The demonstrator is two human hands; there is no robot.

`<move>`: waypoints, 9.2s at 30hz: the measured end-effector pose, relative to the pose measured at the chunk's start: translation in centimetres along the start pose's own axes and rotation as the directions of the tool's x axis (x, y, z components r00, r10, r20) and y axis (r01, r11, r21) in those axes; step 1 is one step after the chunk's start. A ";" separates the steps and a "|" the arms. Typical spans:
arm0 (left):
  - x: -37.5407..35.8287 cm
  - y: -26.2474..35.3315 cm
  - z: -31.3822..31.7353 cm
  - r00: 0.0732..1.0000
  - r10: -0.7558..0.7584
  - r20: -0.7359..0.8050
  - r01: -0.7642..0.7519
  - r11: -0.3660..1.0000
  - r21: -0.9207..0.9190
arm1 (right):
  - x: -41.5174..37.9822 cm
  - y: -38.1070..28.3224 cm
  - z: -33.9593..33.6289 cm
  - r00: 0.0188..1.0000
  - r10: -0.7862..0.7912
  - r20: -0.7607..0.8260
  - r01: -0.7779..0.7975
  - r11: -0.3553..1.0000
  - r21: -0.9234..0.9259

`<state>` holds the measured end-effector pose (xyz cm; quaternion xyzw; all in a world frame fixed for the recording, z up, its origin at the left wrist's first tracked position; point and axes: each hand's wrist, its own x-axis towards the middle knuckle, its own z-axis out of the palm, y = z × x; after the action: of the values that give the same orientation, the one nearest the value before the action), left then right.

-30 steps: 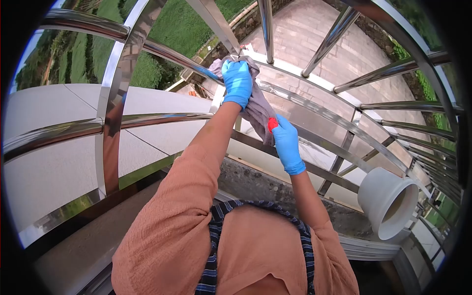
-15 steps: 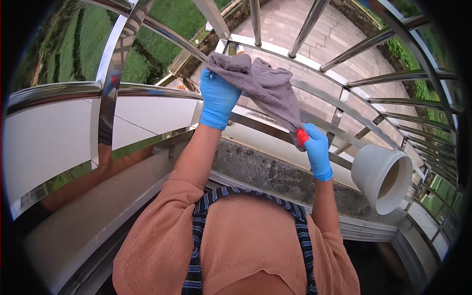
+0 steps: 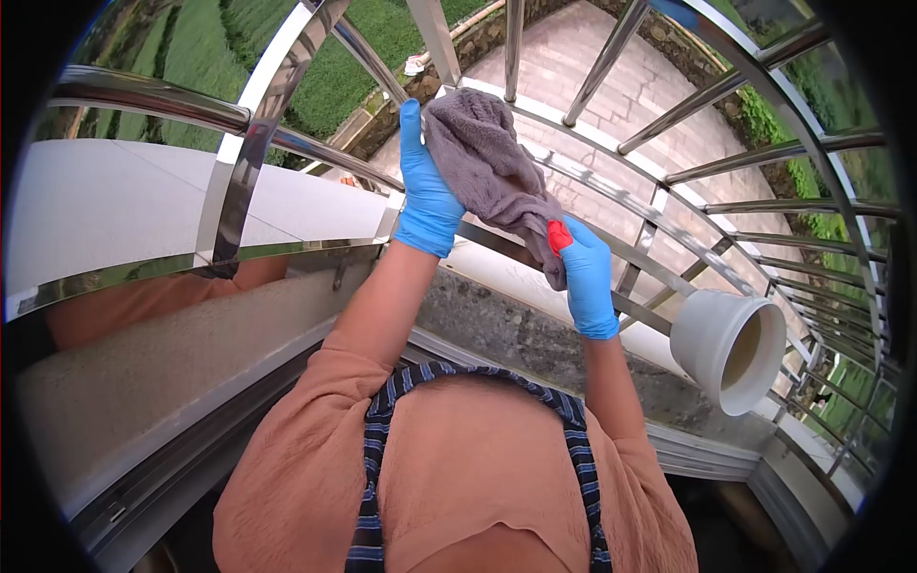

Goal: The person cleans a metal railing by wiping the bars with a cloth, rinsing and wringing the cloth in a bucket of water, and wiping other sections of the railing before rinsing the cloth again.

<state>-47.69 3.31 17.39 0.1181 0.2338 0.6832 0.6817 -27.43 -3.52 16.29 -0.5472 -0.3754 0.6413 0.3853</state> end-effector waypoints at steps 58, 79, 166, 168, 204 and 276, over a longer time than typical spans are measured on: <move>3.9 -2.9 -17.3 0.849 0.351 0.396 -0.232 -0.427 0.874 | 33.2 4.0 14.7 0.855 -0.416 0.309 0.512 0.586 -0.628; 3.9 -3.1 -17.5 0.835 0.379 0.399 -0.259 -0.370 0.892 | 21.5 0.0 12.4 0.838 -0.535 -0.107 0.546 0.823 0.156; 4.3 -3.7 -17.1 0.852 0.309 0.423 -0.266 -0.440 0.858 | 17.7 4.6 6.0 0.940 -0.265 0.216 0.287 0.954 -0.080; 3.9 -3.4 -17.1 0.899 0.251 0.359 -0.184 -0.528 0.829 | 18.4 3.6 6.4 0.945 -0.300 0.129 0.307 0.950 -0.046; 4.5 -3.8 -16.8 0.861 0.295 0.414 -0.228 -0.503 0.834 | 28.7 5.8 12.4 0.504 -0.639 0.582 0.732 -0.042 -0.680; 4.1 -3.7 -17.3 0.801 0.362 0.476 -0.284 -0.469 0.836 | 25.2 6.1 10.5 0.892 -0.410 0.191 -0.033 -0.480 -0.876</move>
<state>-52.89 4.48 0.08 0.6611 0.6447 0.3821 0.0361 -40.93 16.12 1.60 -0.6053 -0.7766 -0.1451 -0.0968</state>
